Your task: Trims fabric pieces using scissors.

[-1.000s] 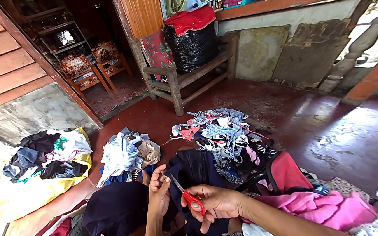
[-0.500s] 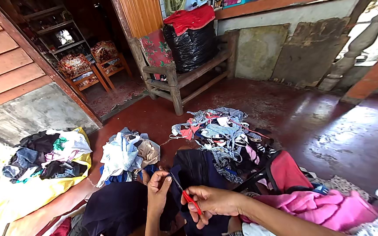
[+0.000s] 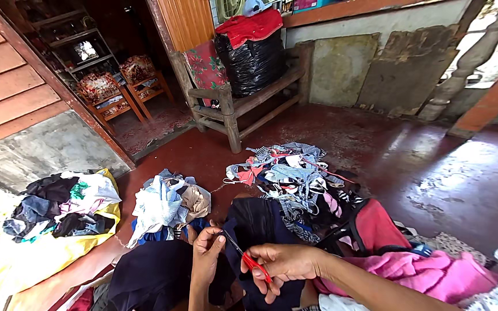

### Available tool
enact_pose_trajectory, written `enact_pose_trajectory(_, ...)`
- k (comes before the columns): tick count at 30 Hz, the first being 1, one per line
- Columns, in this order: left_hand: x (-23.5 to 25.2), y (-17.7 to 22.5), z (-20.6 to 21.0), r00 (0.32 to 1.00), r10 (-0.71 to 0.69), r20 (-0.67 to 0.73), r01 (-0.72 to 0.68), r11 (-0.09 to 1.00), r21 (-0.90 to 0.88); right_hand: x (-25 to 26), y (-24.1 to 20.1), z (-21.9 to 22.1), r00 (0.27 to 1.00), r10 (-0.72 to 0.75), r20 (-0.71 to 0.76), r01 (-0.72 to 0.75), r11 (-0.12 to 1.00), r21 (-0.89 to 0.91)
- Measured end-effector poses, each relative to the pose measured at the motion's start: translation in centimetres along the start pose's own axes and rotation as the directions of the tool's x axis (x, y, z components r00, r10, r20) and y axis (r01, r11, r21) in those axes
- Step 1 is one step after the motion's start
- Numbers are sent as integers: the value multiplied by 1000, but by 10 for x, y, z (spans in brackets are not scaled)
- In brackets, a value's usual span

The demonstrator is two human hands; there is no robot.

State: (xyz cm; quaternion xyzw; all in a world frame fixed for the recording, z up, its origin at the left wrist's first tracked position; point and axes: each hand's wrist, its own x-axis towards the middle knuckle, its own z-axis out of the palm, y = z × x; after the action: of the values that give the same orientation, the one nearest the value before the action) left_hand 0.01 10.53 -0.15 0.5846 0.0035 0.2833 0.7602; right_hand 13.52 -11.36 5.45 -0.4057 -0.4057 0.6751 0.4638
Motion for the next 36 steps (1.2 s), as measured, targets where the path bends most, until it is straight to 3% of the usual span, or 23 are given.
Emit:
enact_pose_trajectory(9,-1,-4,2,1000,29,-7,-29,999,-37,-3,-3,-6,999,5,39,-7,999,48)
enact_pose_trajectory(16,0,-6,3,996,44,-77,-44,999,5,0,-1,-6,1000,-23,-12,24,998,59)
enact_pose_trajectory(22,0,-4,3,999,43,-16,-41,996,73,-1,-2,-7,1000,-18,-17,19,998,52)
enact_pose_trajectory(27,-1,-3,6,999,-7,35,0,983,181,-2,0,-7,999,22,-48,-25,998,-55)
enact_pose_trajectory(36,-2,-5,0,997,-68,46,72,993,-91,-10,-13,-13,999,41,-9,-41,994,-96)
